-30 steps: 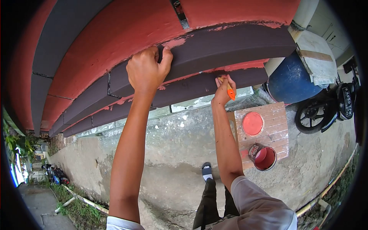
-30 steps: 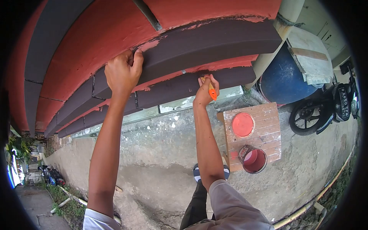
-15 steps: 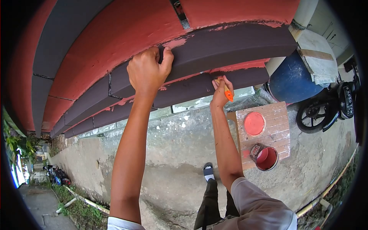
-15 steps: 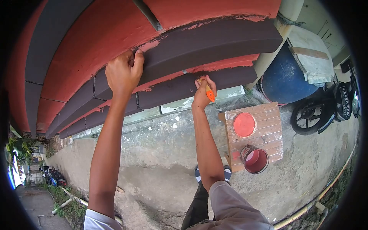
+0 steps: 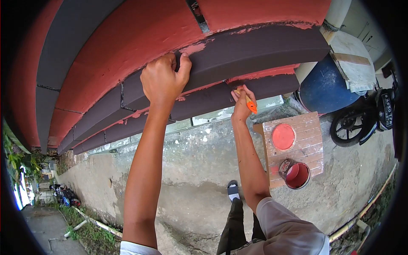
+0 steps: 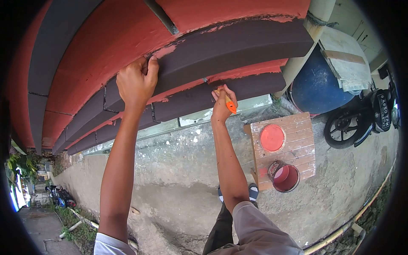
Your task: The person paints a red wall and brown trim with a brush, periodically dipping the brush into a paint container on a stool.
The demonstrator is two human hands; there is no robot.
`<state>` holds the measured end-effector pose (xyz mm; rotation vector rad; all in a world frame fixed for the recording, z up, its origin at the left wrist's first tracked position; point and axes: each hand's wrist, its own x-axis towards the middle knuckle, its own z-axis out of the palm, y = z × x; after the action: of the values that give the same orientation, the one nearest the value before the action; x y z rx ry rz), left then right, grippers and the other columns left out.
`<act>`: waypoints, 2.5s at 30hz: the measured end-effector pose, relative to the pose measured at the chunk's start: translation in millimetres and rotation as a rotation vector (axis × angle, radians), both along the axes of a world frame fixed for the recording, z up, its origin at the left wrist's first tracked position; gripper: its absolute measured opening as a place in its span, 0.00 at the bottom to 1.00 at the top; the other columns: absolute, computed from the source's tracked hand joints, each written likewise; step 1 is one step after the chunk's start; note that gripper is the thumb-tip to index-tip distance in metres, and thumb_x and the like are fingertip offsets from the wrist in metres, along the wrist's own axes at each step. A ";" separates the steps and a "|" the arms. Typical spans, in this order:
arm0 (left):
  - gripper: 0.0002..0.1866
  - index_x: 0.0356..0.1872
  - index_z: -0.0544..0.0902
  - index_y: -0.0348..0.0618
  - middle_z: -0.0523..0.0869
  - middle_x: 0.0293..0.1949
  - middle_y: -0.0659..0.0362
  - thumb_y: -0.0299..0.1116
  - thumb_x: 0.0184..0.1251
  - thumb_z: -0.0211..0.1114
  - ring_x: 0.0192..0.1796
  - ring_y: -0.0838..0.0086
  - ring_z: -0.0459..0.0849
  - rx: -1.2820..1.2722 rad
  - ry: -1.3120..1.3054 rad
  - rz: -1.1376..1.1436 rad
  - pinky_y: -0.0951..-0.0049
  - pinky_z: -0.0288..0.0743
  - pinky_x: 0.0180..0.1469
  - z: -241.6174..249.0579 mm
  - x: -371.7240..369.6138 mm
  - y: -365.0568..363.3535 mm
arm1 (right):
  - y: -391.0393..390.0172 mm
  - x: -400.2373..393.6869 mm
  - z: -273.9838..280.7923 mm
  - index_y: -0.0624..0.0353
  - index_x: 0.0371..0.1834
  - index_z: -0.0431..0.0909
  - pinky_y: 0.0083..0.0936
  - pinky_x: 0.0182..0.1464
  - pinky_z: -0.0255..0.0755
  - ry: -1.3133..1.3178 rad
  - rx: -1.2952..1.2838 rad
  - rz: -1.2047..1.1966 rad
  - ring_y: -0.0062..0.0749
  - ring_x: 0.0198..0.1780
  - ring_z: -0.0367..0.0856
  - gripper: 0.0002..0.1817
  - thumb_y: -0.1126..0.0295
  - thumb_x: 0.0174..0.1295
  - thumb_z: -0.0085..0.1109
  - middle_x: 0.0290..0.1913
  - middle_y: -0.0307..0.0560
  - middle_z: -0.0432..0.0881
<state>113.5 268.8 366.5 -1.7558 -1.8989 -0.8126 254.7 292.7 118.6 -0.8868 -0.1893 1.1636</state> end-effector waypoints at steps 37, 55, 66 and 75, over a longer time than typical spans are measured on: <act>0.26 0.26 0.87 0.36 0.80 0.17 0.46 0.52 0.71 0.65 0.23 0.48 0.83 -0.007 -0.011 0.064 0.54 0.74 0.31 -4.2 -1.2 1.8 | 0.6 106.3 -4.4 0.67 0.60 0.84 0.32 0.61 0.82 -0.833 0.343 -0.139 0.41 0.58 0.88 0.14 0.74 0.75 0.64 0.61 0.56 0.87; 0.30 0.22 0.76 0.28 0.68 0.16 0.49 0.49 0.77 0.63 0.22 0.69 0.66 0.037 0.003 0.042 0.55 0.61 0.29 -9.0 -2.7 3.2 | 28.2 103.9 -29.1 0.62 0.40 0.87 0.33 0.53 0.86 -1.303 0.795 -0.180 0.44 0.54 0.89 0.10 0.84 0.55 0.72 0.61 0.54 0.87; 0.32 0.19 0.72 0.29 0.66 0.15 0.50 0.49 0.77 0.63 0.21 0.70 0.65 0.044 -0.010 0.024 0.55 0.60 0.29 -8.3 3.1 3.4 | 15.8 64.9 -34.1 0.58 0.38 0.88 0.36 0.54 0.85 -1.246 0.657 -0.230 0.46 0.53 0.89 0.07 0.79 0.56 0.72 0.58 0.54 0.89; 0.31 0.20 0.72 0.31 0.65 0.15 0.51 0.49 0.78 0.62 0.22 0.71 0.65 0.030 -0.007 0.035 0.56 0.60 0.29 -10.2 0.5 1.4 | 43.5 141.9 -34.2 0.60 0.40 0.88 0.35 0.53 0.84 -1.272 0.693 -0.246 0.45 0.51 0.89 0.09 0.84 0.59 0.68 0.51 0.53 0.90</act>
<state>114.0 270.2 356.3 -1.6999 -1.9062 -0.8312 396.6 336.2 84.4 -0.8584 -1.3790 0.1089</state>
